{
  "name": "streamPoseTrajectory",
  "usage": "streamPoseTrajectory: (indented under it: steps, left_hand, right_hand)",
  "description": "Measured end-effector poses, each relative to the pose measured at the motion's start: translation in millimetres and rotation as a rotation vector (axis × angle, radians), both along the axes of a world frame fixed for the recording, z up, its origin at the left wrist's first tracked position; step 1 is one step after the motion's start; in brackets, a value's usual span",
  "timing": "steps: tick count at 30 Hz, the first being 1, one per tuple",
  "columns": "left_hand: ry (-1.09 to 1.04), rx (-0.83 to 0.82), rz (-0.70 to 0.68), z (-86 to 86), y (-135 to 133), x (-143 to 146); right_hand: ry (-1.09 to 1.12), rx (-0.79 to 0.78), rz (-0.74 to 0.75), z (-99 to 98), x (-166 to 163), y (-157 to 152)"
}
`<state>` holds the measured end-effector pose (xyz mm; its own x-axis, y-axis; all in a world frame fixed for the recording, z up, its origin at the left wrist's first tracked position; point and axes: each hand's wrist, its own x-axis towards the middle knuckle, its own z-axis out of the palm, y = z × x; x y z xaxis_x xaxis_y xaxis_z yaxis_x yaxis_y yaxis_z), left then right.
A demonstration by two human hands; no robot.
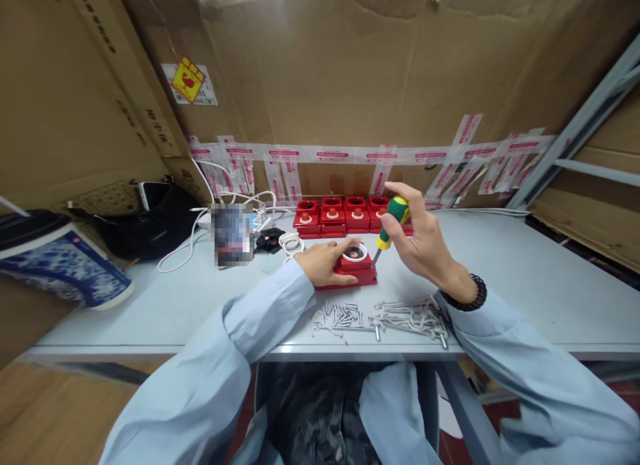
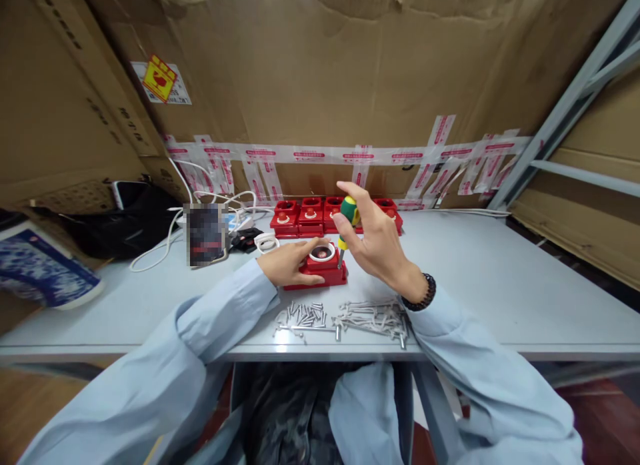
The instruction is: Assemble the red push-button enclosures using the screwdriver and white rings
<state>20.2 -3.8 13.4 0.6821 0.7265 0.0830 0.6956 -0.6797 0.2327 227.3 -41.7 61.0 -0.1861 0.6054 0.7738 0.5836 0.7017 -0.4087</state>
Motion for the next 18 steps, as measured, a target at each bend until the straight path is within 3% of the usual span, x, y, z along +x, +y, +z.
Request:
streamPoseTrajectory:
  steps: [4,6,13,18]
  left_hand:
    - [0.021,0.001,0.013,1.8,-1.4,0.9]
    - [0.016,-0.002,0.009,1.7,-1.0,0.7]
    - [-0.005,0.007,-0.009,-2.0,1.8,-0.5]
    - [0.017,0.000,0.011,-0.6,0.7,0.3]
  right_hand:
    - [0.066,-0.133,0.207,0.4,-0.8,3.7]
    - [0.118,-0.169,0.241,0.4,-1.0,6.7]
    - [0.054,0.006,0.010,-1.4,-1.6,9.5]
    - [0.097,-0.196,0.286,3.6,2.4,8.1]
